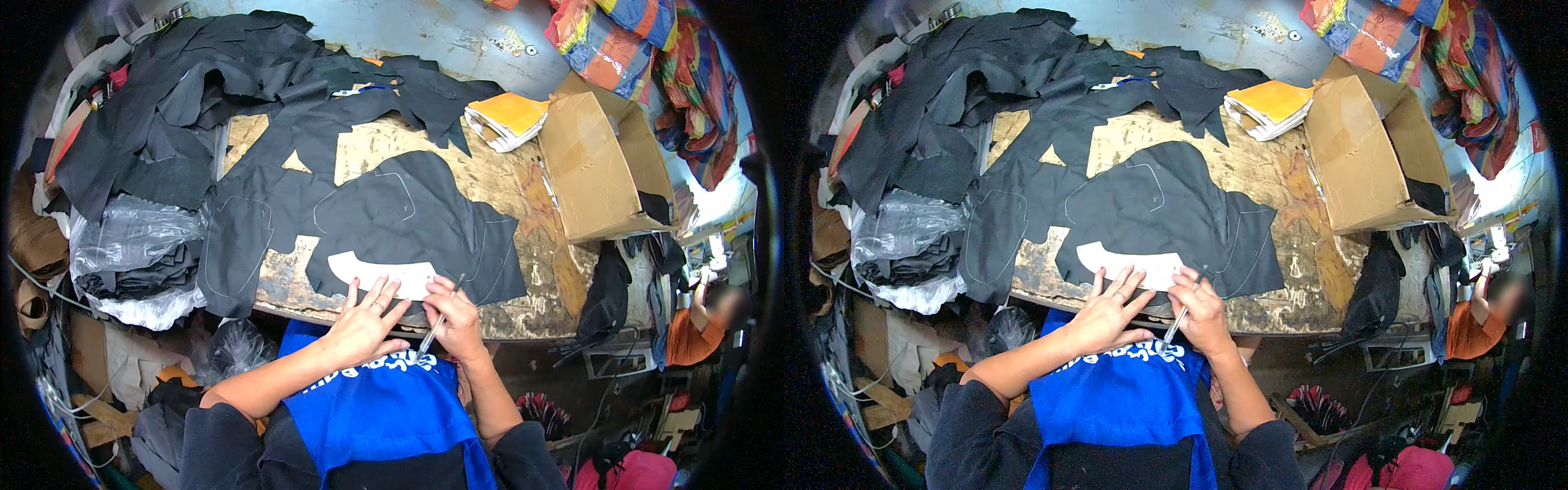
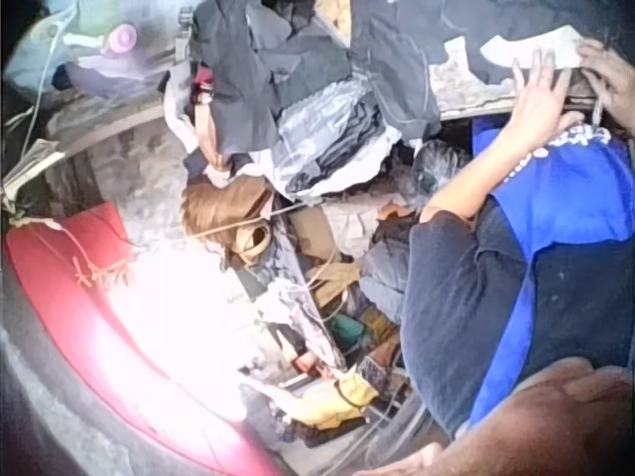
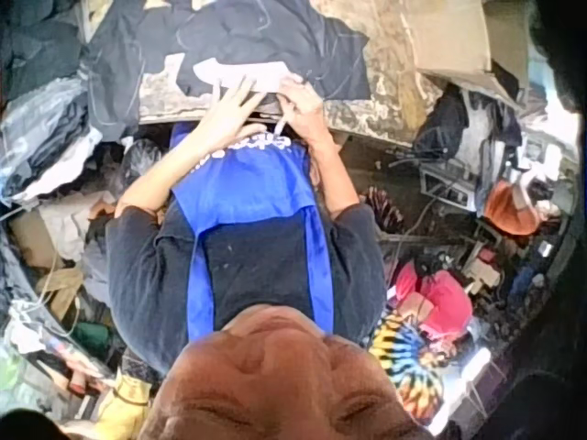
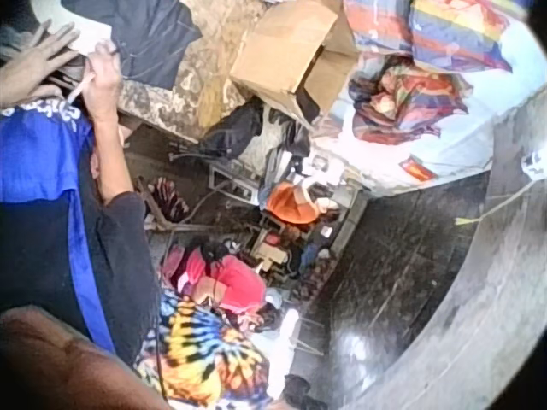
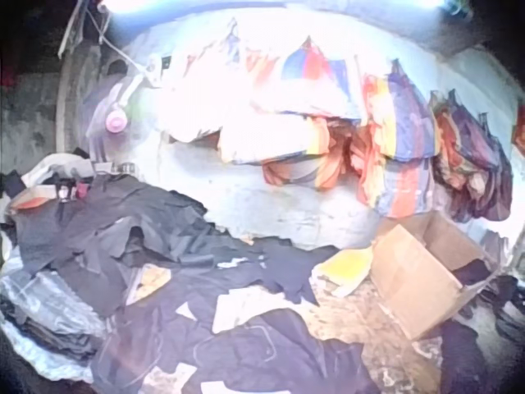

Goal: The person places cardboard pattern pieces onto a large black fabric sheet and traces their outlines with a white marker. The person repeatedly repositions the patterns and traces multiple shapes on the fabric.

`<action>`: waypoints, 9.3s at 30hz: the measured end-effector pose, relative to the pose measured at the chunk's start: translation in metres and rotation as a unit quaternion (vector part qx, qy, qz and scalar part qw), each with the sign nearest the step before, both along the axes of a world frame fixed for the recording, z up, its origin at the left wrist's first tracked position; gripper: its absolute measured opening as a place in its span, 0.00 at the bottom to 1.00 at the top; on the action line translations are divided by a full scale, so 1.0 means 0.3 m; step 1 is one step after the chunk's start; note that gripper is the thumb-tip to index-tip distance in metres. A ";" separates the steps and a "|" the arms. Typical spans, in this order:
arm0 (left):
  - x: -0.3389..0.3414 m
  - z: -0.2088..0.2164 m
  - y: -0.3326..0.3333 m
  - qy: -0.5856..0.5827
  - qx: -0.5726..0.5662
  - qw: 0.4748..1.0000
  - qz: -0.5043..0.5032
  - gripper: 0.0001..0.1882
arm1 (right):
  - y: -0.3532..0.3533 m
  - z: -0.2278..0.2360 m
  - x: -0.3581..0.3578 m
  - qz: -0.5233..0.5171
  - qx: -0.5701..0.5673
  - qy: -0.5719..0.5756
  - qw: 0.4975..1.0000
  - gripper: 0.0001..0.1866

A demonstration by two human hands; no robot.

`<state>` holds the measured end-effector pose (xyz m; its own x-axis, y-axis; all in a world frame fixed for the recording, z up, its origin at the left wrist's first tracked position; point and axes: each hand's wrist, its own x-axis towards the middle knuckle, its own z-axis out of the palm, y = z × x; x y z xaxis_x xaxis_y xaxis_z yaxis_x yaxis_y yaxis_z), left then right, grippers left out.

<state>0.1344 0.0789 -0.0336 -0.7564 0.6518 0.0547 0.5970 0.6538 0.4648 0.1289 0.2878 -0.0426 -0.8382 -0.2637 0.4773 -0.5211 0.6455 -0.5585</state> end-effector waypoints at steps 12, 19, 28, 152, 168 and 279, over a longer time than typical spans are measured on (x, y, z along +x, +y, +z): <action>0.028 -0.018 -0.028 -0.016 -0.033 0.999 -0.008 0.37 | 0.042 -0.026 0.010 -0.069 -0.117 -0.063 0.989 0.07; 0.030 -0.016 -0.032 -0.011 -0.017 1.000 0.009 0.38 | 0.034 -0.018 0.010 -0.070 -0.105 -0.057 0.990 0.06; 0.021 0.004 -0.009 0.004 -0.052 0.999 -0.017 0.41 | -0.009 0.099 -0.052 -0.029 -0.325 -0.184 0.927 0.13; -0.208 0.100 -0.167 -0.007 -0.075 0.963 0.260 0.31 | 0.039 0.020 0.054 -0.221 -0.291 -0.133 0.921 0.07; -0.199 0.061 -0.274 -0.038 0.049 0.919 0.390 0.37 | -0.052 -0.011 0.007 -0.026 -0.135 -0.021 0.990 0.07; -0.103 -0.026 -0.257 0.102 0.102 0.910 0.389 0.18 | -0.281 0.073 -0.216 0.173 -0.023 -0.220 0.960 0.08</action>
<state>0.1036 0.0020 -0.0413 -0.9452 -0.1152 0.3054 0.0786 0.8279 0.5554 0.0641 0.2035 -0.0208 -0.8272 -0.5500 0.1149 -0.4072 0.4459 -0.7971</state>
